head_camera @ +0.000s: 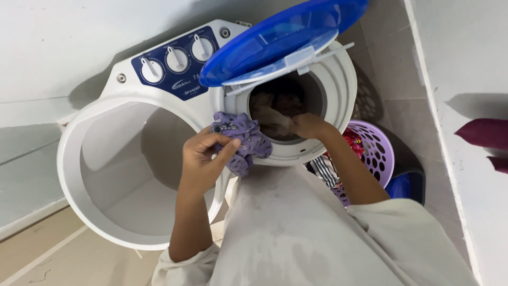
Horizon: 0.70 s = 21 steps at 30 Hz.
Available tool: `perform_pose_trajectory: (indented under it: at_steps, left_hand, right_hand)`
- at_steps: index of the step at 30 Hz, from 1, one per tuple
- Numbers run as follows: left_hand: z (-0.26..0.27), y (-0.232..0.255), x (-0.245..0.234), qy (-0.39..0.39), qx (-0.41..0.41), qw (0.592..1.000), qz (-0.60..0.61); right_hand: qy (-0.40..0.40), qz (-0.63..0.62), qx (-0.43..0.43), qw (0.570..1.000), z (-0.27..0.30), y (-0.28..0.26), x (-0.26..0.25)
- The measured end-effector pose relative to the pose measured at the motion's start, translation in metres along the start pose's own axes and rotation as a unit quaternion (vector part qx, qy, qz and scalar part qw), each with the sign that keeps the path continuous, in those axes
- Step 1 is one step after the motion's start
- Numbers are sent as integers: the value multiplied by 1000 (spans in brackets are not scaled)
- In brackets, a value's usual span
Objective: Sorting clothes and loading them into a small twin-tub washing machine.
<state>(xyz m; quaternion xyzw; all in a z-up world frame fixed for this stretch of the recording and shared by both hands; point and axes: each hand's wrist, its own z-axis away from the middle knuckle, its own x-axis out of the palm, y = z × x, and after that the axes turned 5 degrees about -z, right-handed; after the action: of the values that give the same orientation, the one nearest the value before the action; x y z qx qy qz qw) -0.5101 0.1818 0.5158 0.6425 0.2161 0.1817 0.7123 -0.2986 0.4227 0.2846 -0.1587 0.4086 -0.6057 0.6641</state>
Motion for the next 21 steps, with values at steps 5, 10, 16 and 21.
perform_pose_trajectory:
  at_steps: [5, 10, 16, 21]
  left_hand:
    - [-4, 2, 8, -25, 16, 1000, 0]
    - [-13, 20, 20, -115, 39, 992, 13]
    - [-28, 64, 29, -194, 137, 970, 49]
    - [-26, 74, 11, -144, 202, 965, 83]
  right_hand:
    - [86, 198, 19, 976, 27, -29, -16]
    - [52, -114, -188, 974, 68, -87, -27]
    - [54, -272, -207, 938, 60, -63, 7]
    - [275, -332, -240, 870, 111, -74, -44]
